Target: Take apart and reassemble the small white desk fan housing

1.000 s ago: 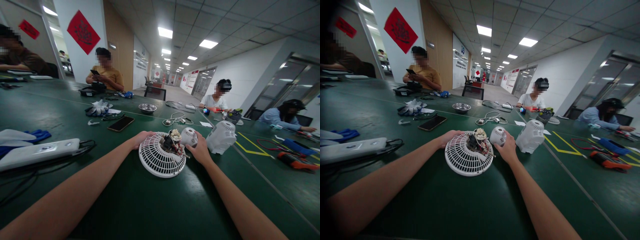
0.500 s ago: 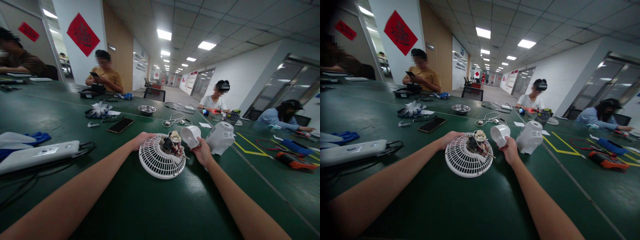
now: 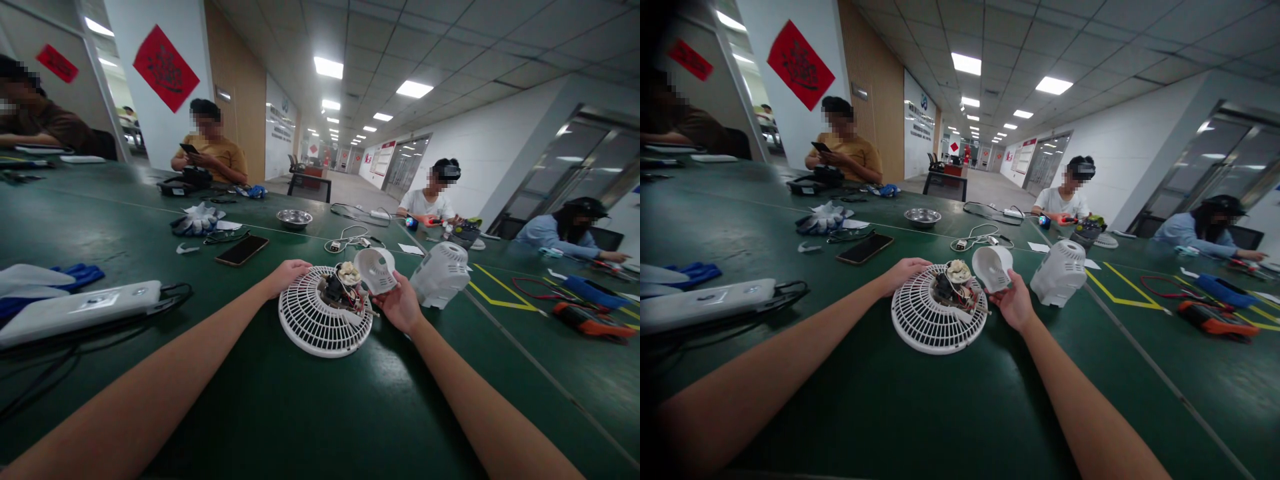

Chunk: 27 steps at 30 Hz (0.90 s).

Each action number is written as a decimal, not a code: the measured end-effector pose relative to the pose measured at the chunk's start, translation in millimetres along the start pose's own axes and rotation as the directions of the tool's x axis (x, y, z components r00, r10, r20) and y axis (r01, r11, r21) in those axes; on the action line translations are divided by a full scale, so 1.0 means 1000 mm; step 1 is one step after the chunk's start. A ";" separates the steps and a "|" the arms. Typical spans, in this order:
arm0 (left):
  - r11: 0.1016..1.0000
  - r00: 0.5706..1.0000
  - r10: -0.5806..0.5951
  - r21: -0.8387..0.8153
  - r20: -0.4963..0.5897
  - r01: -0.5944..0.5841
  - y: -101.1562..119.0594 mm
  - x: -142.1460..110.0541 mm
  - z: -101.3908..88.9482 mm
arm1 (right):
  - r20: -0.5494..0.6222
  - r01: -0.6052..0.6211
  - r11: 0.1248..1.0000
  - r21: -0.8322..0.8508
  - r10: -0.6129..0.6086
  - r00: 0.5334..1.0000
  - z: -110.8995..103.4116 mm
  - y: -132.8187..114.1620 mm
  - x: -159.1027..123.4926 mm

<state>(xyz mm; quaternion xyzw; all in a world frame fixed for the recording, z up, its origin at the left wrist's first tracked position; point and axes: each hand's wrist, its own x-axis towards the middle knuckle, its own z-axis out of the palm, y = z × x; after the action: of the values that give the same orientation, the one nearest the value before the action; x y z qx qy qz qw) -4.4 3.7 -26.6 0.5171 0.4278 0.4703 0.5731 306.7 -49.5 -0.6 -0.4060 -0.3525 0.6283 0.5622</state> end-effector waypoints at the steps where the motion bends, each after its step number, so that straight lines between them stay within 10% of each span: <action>1: 1.000 1.000 0.003 0.015 0.001 -0.003 0.000 0.000 0.000 | 0.015 -0.007 1.000 0.004 0.007 1.000 0.001 0.000 -0.001; 27: 0.996 0.998 0.061 0.069 -0.018 -0.059 -0.004 0.002 0.000 | 0.129 0.016 0.997 -0.077 -0.006 0.992 0.003 0.004 -0.001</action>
<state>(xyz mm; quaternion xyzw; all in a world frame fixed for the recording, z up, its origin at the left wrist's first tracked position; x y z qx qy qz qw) -3.8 5.7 -30.6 0.5443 0.4337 0.4774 0.5364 302.2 -51.1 -3.2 -0.3842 -0.4144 0.6359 0.5256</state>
